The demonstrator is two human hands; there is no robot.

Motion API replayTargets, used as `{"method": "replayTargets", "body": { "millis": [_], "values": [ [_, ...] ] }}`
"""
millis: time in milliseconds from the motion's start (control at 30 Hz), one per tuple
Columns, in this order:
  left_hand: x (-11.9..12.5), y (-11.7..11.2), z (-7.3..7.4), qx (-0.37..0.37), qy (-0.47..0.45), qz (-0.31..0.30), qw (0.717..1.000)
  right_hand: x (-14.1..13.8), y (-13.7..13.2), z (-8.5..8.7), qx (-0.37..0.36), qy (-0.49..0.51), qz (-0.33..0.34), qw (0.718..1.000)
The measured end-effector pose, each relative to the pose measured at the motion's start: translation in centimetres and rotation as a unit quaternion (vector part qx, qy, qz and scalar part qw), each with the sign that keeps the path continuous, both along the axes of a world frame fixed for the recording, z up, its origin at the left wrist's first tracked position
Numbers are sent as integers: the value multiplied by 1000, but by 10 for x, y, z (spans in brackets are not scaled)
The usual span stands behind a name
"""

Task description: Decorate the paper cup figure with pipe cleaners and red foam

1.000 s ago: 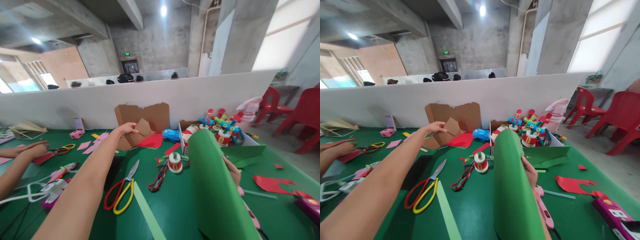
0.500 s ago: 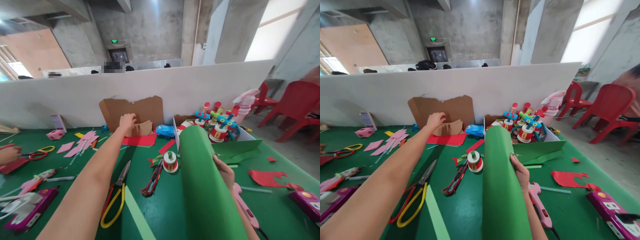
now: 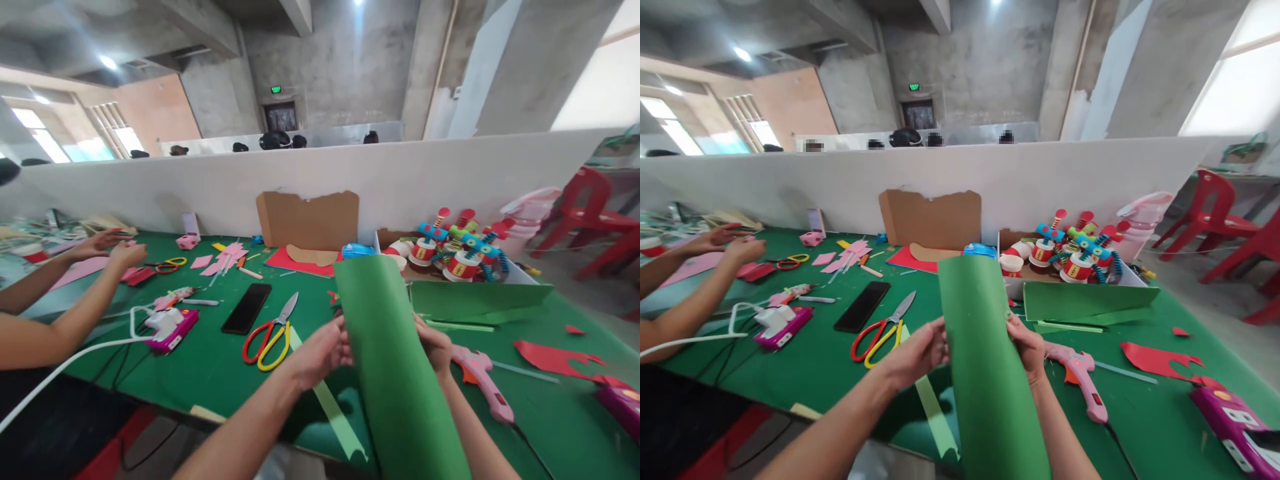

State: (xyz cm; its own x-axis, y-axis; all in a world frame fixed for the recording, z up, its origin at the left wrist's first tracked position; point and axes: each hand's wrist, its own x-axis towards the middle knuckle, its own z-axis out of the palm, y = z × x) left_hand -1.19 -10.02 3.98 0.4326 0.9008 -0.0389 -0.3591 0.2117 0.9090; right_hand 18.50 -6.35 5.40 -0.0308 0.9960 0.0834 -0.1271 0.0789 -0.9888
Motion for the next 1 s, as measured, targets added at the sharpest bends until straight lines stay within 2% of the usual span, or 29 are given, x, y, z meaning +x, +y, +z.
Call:
{"method": "replayTargets", "body": {
  "millis": [100, 167, 300, 400, 467, 533, 600, 667, 767, 800, 833, 867, 900, 967, 1000],
  "values": [
    [9, -28, -13, -70, -67, 56, 994, 9, -11, 3, -88, -32, 135, 986],
    [10, -39, -14, -109, -52, 92, 988, 21, -17, 3, -103, -122, 154, 975],
    [7, -47, -12, -126, 27, 165, 978, 36, -27, -2, -73, -277, 109, 952],
    [2, -45, -18, -59, 139, 208, 966, 37, -33, -9, -11, -303, 53, 951],
    [-2, -44, -25, 1, 230, 230, 946, 36, -36, -13, 30, -320, 12, 947],
    [-7, -45, -32, 36, 281, 241, 928, 36, -38, -16, 55, -355, -7, 933],
    [-12, -51, -35, 43, 295, 226, 927, 38, -40, -18, 73, -387, -6, 919],
    [-23, -55, -30, 38, 315, 155, 935, 43, -42, -20, 89, -402, -1, 911],
    [-53, -43, -10, 21, 354, 5, 935, 51, -44, -21, 88, -401, 40, 911],
    [-66, -30, -1, 25, 366, 3, 930, 52, -44, -22, 79, -396, 69, 912],
    [-79, -13, 7, 48, 385, 58, 920, 53, -44, -23, 68, -390, 103, 913],
    [-92, 7, 13, 83, 416, 126, 897, 52, -43, -25, 60, -385, 140, 910],
    [-104, 31, 18, 116, 460, 166, 864, 50, -43, -27, 56, -385, 174, 904],
    [-120, 79, 19, 169, 593, 181, 766, 44, -41, -30, 59, -403, 218, 887],
    [-124, 101, 16, 188, 662, 158, 708, 40, -40, -31, 63, -416, 226, 879]
  ]
}}
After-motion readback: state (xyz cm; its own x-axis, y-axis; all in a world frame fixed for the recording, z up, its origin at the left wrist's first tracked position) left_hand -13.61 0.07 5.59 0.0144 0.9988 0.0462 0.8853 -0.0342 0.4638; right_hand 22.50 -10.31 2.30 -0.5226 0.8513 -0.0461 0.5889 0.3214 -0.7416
